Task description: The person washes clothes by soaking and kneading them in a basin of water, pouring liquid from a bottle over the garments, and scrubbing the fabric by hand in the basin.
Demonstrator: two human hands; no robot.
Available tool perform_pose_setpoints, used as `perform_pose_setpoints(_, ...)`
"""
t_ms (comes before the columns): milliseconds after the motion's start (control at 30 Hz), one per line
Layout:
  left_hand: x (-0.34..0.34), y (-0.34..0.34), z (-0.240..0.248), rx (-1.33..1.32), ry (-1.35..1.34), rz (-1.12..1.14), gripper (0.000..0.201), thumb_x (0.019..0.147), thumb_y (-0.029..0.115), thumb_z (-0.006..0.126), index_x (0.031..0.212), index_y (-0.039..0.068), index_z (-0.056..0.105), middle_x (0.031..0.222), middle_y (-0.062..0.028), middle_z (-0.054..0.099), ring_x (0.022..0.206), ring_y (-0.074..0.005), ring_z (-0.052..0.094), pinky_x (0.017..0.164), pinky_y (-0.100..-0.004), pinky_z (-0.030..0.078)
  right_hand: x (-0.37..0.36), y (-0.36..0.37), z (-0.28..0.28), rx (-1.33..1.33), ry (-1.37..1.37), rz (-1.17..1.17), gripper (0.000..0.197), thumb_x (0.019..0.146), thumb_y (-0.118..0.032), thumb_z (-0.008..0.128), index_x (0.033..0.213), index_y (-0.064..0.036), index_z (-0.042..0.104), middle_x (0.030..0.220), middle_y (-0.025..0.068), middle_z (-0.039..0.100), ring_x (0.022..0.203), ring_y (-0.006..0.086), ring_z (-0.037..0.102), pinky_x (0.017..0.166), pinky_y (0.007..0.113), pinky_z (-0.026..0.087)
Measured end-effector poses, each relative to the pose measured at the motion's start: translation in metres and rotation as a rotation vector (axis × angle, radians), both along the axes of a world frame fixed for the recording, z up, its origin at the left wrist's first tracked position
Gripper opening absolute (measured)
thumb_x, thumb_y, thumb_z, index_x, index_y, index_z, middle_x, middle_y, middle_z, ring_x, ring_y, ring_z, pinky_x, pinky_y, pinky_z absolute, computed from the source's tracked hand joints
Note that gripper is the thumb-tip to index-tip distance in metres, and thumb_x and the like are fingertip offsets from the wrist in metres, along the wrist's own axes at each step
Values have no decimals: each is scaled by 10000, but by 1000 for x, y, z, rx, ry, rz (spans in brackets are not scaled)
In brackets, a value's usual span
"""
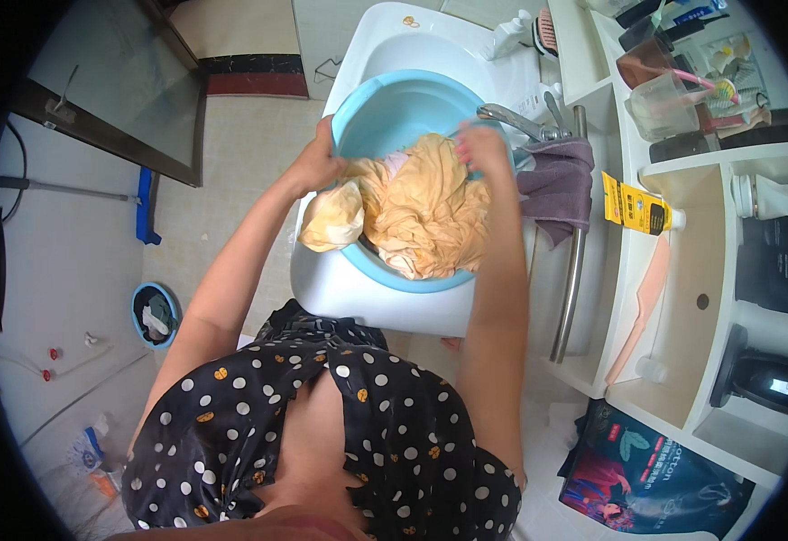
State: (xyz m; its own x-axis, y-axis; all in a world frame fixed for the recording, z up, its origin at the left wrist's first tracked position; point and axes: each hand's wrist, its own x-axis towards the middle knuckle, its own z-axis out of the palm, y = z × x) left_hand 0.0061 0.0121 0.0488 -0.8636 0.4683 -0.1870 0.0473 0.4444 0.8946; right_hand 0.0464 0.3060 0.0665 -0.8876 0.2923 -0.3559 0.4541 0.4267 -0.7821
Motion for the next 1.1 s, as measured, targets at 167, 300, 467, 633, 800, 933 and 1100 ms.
perform_pose_setpoints(167,-2,17,4,25,57,-50,687,722,21,519,1316,14,174,1120,-239,482,1094,-315,484,922,-351,390,24,-4,-104,738,-37,-57,773,668,-604,621,1148,-5,531,1003,176,625,894,296,610,825,410,439)
perform_pose_setpoints(300,4,5,7,-58,22,-39,707,731,61,543,1296,-27,127,1025,-306,540,964,-387,566,825,-393,446,28,-46,-71,476,-13,31,820,617,-598,657,1168,-6,522,1060,206,600,1020,303,568,923,407,371)
perform_pose_setpoints(467,3,9,-1,-33,90,-16,703,730,68,546,1289,-34,131,983,-305,550,925,-395,576,783,-398,459,42,-82,-27,554,70,98,629,657,-413,664,1106,9,542,963,222,620,939,344,584,880,433,383)
perform_pose_setpoints(633,0,8,-13,-36,125,-12,710,729,70,550,1291,-38,129,994,-309,544,923,-395,576,781,-395,458,47,-103,22,320,393,61,382,736,-245,638,998,23,563,894,192,641,811,263,628,731,371,466)
perform_pose_setpoints(800,-2,6,-16,-8,125,-9,721,736,74,549,1304,-39,118,1017,-314,536,941,-391,571,804,-386,455,50,-96,112,-212,784,-157,211,778,-89,626,951,18,569,835,81,653,754,83,560,695,272,464)
perform_pose_setpoints(933,-1,8,-9,-24,101,-32,715,739,69,543,1304,-42,118,1021,-314,537,944,-388,572,806,-388,455,67,-81,116,117,756,-35,243,746,-112,652,942,8,573,865,116,650,742,145,599,687,288,470)
perform_pose_setpoints(1100,-4,9,-19,-25,95,-27,706,737,82,556,1290,-48,138,1031,-310,543,955,-392,570,817,-395,455,113,-57,57,642,344,579,376,736,-336,637,929,-15,599,823,153,629,773,276,607,708,374,464)
